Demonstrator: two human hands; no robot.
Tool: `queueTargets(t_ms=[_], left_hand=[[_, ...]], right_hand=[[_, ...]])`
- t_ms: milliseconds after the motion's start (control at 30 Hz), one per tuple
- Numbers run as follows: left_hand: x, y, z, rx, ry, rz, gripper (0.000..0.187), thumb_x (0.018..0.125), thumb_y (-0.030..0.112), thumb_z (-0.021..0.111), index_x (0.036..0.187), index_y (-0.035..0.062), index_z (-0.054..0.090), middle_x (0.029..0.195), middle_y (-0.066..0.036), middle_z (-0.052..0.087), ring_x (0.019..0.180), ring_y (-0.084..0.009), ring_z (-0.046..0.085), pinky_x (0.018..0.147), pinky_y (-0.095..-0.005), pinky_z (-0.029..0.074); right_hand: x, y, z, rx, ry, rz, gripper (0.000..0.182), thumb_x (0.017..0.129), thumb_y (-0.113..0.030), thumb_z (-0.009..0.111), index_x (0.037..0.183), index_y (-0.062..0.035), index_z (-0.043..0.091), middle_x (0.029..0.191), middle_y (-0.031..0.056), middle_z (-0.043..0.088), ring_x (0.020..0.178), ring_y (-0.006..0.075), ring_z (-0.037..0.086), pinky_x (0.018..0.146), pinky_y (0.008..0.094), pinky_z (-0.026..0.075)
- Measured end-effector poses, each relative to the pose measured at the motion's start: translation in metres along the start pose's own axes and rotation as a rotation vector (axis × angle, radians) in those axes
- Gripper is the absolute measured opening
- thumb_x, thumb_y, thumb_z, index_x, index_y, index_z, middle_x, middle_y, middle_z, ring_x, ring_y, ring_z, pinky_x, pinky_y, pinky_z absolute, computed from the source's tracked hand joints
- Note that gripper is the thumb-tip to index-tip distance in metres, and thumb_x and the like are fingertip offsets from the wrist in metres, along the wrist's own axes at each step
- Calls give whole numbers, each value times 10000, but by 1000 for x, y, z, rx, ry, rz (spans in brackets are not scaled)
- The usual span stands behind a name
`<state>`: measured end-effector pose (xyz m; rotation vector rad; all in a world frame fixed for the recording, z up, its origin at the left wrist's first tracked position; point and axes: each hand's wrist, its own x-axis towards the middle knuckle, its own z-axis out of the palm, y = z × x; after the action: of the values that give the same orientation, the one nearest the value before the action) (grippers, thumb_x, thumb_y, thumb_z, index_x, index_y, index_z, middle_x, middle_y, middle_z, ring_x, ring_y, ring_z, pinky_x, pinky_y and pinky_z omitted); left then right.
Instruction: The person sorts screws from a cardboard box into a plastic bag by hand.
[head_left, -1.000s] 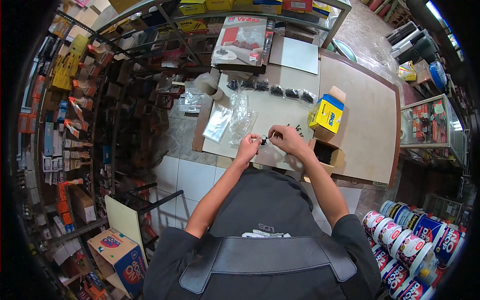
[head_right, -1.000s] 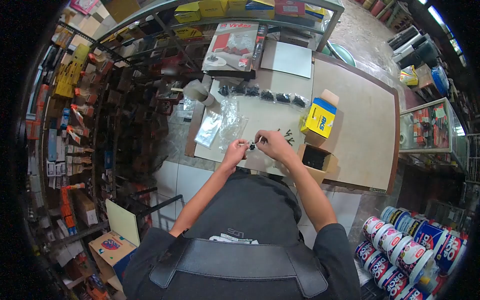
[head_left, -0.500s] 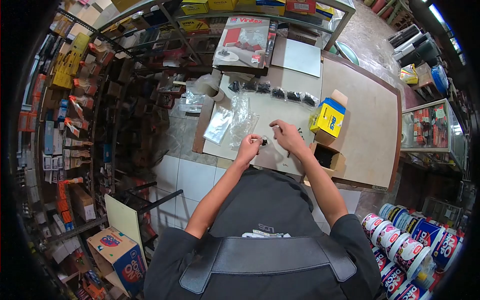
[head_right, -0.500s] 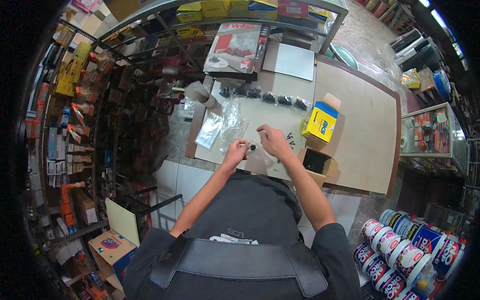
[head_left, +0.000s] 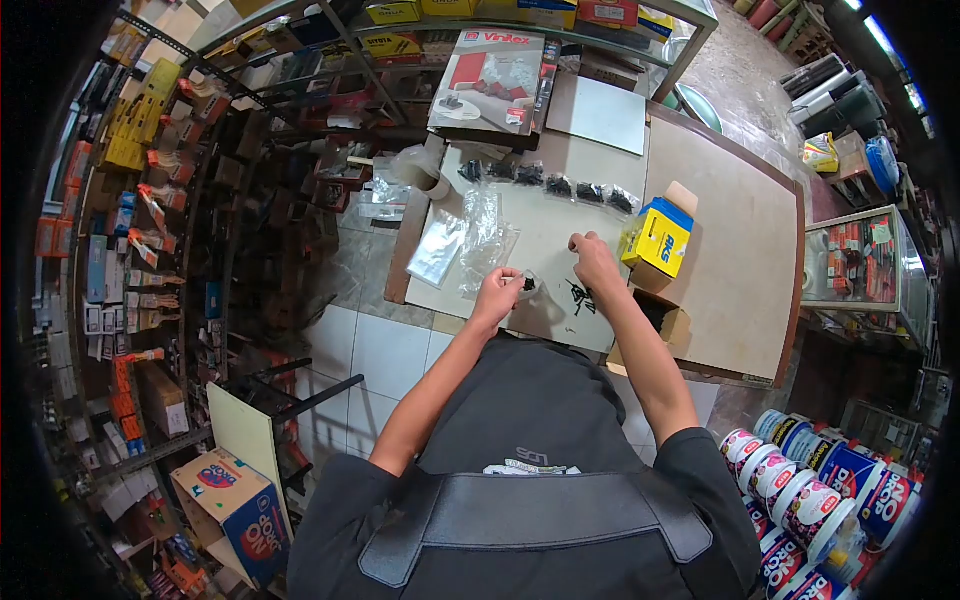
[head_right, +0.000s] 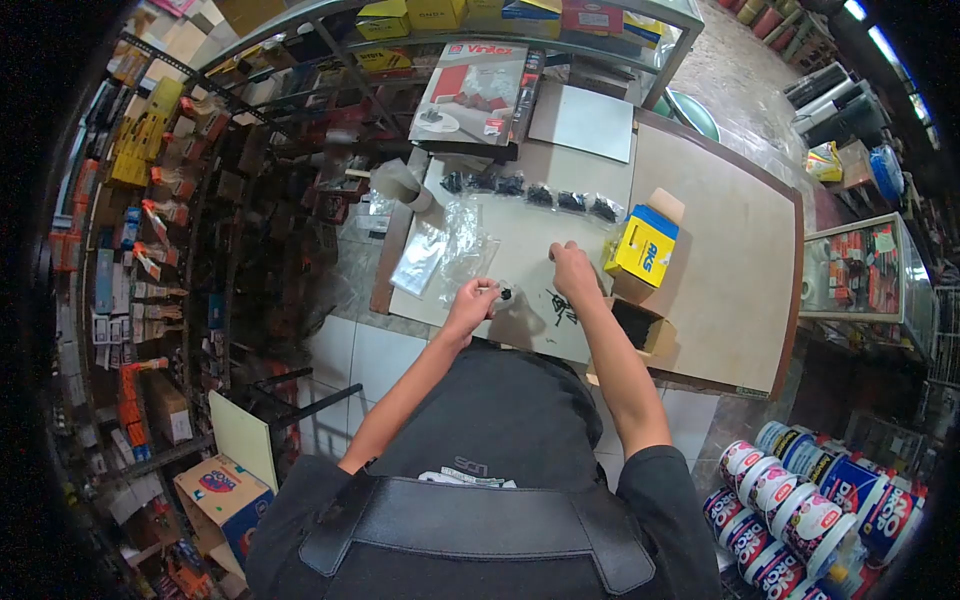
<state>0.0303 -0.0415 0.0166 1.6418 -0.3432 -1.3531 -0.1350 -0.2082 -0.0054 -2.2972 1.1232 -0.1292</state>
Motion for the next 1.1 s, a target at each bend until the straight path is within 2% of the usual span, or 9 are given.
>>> queueTargets(t_ms=[233,367,533,633,833,967,1033,1067,1100], left_hand=[[0,-1,1,-16,-11,-9,214,931,178,650,1070,25,593,673,8,547,573,-79,502,547,-255,430],[0,1,2,-1,-22,-17,225,926,169,653,1087,21,598,670,16,537,587,-76,507,560,-260,445],[0,-2,2,-16,-21,-8,230,926,169,652,1091,18,596,687,17,538,598,-71,503,564,-261,449],[-3,-2,3,-12,-29,-13,228,927,168,651,1088,18,595,693,18,538,600,-71,501,565,-261,447],[-4,-9,2,0,-25,2,222,926,173,655,1078,21,597,688,17,538,595,-74,504,559,-257,436],[-7,-11,1,11,-32,0,208,925,177,661,1057,28,600,686,13,541,589,-78,508,560,-256,435],[-8,-12,0,7,-32,2,206,924,174,660,1058,29,601,690,11,547,589,-77,510,558,-256,435],[-9,-13,-1,2,-31,1,204,924,172,660,1058,30,602,694,8,553,589,-77,512,557,-256,434],[-9,-15,-1,2,-32,0,204,924,172,660,1058,30,602,694,8,553,589,-77,512,557,-256,434]], right_hand=[[-11,8,-4,88,-58,-99,106,781,15,509,841,10,596,866,234,615,891,422,606,786,471,480],[-9,14,7,96,-8,-134,101,767,-14,547,841,11,611,840,235,624,858,425,612,765,470,488],[-16,-2,-4,142,-195,-27,132,696,-68,655,799,12,672,822,268,664,812,437,654,751,469,533],[-18,-5,9,-73,-168,55,134,684,-53,663,777,43,677,835,295,665,833,450,665,774,486,548],[-26,-21,19,-145,-50,111,121,705,-26,639,774,68,672,855,306,665,851,465,666,788,496,553],[-24,-16,31,-171,-74,109,130,725,-21,626,799,70,682,862,309,665,859,457,671,797,502,550],[-25,-20,28,-144,-36,93,162,738,-55,644,856,41,702,843,259,685,813,395,695,744,459,558],[-24,-22,26,-144,-36,91,162,738,-55,644,856,41,702,843,259,685,813,395,695,744,459,558],[-25,-32,14,107,-51,64,164,736,-75,654,855,30,696,784,204,675,747,319,678,707,410,543]])
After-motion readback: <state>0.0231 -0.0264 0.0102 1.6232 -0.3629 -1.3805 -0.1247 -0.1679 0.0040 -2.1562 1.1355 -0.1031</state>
